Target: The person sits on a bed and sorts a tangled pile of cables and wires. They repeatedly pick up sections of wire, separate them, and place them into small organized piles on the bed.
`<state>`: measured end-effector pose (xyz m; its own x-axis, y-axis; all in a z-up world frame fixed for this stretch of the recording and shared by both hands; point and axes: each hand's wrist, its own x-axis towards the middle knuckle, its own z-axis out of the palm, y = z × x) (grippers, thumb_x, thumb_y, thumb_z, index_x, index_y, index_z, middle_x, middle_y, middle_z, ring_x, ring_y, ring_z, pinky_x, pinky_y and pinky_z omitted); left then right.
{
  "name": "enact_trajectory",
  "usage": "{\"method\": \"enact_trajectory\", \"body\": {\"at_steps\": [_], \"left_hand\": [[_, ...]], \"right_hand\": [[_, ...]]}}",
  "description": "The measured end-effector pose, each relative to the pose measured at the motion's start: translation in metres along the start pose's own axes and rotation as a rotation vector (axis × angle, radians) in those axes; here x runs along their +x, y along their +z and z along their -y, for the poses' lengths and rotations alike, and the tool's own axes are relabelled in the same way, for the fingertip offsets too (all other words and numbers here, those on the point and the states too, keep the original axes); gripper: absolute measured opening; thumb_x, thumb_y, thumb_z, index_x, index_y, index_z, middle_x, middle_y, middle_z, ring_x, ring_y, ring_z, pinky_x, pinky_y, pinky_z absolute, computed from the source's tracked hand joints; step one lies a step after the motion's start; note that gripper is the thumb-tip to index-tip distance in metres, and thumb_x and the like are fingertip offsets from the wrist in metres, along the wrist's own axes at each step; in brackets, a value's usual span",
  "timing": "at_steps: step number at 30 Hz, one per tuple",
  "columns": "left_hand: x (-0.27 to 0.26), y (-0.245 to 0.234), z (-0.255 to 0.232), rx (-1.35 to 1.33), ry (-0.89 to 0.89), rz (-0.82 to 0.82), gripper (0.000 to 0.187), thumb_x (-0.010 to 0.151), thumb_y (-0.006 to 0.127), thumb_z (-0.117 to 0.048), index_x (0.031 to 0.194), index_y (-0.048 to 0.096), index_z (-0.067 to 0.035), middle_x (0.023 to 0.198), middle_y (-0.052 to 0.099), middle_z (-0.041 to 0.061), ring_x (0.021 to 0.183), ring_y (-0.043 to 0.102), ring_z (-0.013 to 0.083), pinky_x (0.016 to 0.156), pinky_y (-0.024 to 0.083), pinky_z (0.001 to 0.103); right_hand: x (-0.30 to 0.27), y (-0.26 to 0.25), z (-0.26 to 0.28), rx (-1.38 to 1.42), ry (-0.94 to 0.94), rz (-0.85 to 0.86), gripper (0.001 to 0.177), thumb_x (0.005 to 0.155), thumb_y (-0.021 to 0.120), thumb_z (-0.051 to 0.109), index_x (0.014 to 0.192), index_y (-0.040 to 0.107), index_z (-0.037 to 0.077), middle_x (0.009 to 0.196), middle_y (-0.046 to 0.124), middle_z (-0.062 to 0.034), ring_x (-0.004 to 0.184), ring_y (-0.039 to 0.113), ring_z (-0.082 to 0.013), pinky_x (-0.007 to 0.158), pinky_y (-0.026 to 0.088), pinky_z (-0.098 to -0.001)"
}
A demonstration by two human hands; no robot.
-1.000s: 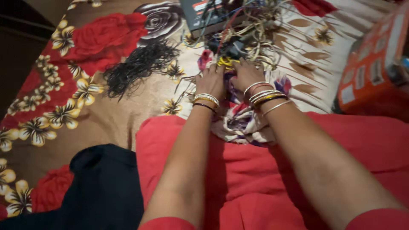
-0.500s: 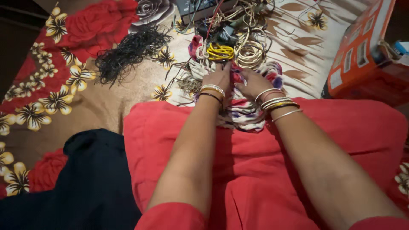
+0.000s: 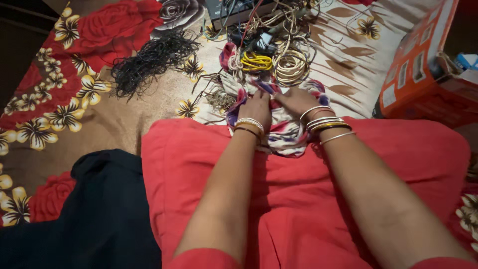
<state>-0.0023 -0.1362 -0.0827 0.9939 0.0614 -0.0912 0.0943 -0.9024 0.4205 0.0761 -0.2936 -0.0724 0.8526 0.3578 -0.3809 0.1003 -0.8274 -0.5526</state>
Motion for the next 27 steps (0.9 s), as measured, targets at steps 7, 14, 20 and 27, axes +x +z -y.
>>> {"method": "enact_trajectory", "body": {"at_steps": [7, 14, 20, 27], "left_hand": [[0.005, -0.010, -0.001, 0.025, 0.159, -0.209, 0.056, 0.078, 0.058, -0.014, 0.134, 0.054, -0.012, 0.144, 0.051, 0.016, 0.125, 0.053, 0.0374, 0.100, 0.040, 0.060], [0.017, 0.012, 0.014, 0.078, 0.055, -0.024, 0.038, 0.092, 0.056, -0.018, 0.129, 0.061, -0.016, 0.134, 0.061, 0.012, 0.127, 0.055, 0.0348, 0.103, 0.041, 0.059], [0.021, 0.006, 0.014, -0.156, -0.043, -0.292, 0.030, 0.090, 0.056, -0.019, 0.118, 0.064, -0.013, 0.111, 0.070, 0.015, 0.103, 0.066, 0.0382, 0.090, 0.046, 0.059], [0.022, 0.002, 0.008, -0.498, -0.026, -0.498, 0.015, 0.094, 0.054, -0.013, 0.105, 0.059, -0.006, 0.108, 0.066, 0.023, 0.102, 0.062, 0.0442, 0.087, 0.048, 0.053]], "right_hand": [[0.024, 0.007, -0.020, 0.108, -0.066, -0.016, 0.040, 0.086, 0.060, 0.034, 0.076, 0.066, -0.004, 0.068, 0.066, -0.0234, 0.069, 0.066, -0.0403, 0.068, 0.049, -0.0523], [0.046, 0.024, -0.026, 0.061, -0.256, -0.381, 0.038, 0.082, 0.062, 0.027, 0.109, 0.069, 0.001, 0.103, 0.071, -0.0237, 0.096, 0.068, -0.0400, 0.086, 0.053, -0.0461], [0.077, 0.028, -0.031, -0.064, -0.088, -0.146, 0.041, 0.092, 0.059, 0.037, 0.117, 0.071, 0.007, 0.111, 0.072, -0.0229, 0.106, 0.068, -0.0418, 0.094, 0.052, -0.0499], [0.117, 0.039, -0.066, -0.400, -0.350, 0.037, 0.041, 0.105, 0.038, 0.033, 0.111, 0.068, 0.006, 0.108, 0.069, -0.0272, 0.100, 0.066, -0.0467, 0.090, 0.050, -0.0541]]}}
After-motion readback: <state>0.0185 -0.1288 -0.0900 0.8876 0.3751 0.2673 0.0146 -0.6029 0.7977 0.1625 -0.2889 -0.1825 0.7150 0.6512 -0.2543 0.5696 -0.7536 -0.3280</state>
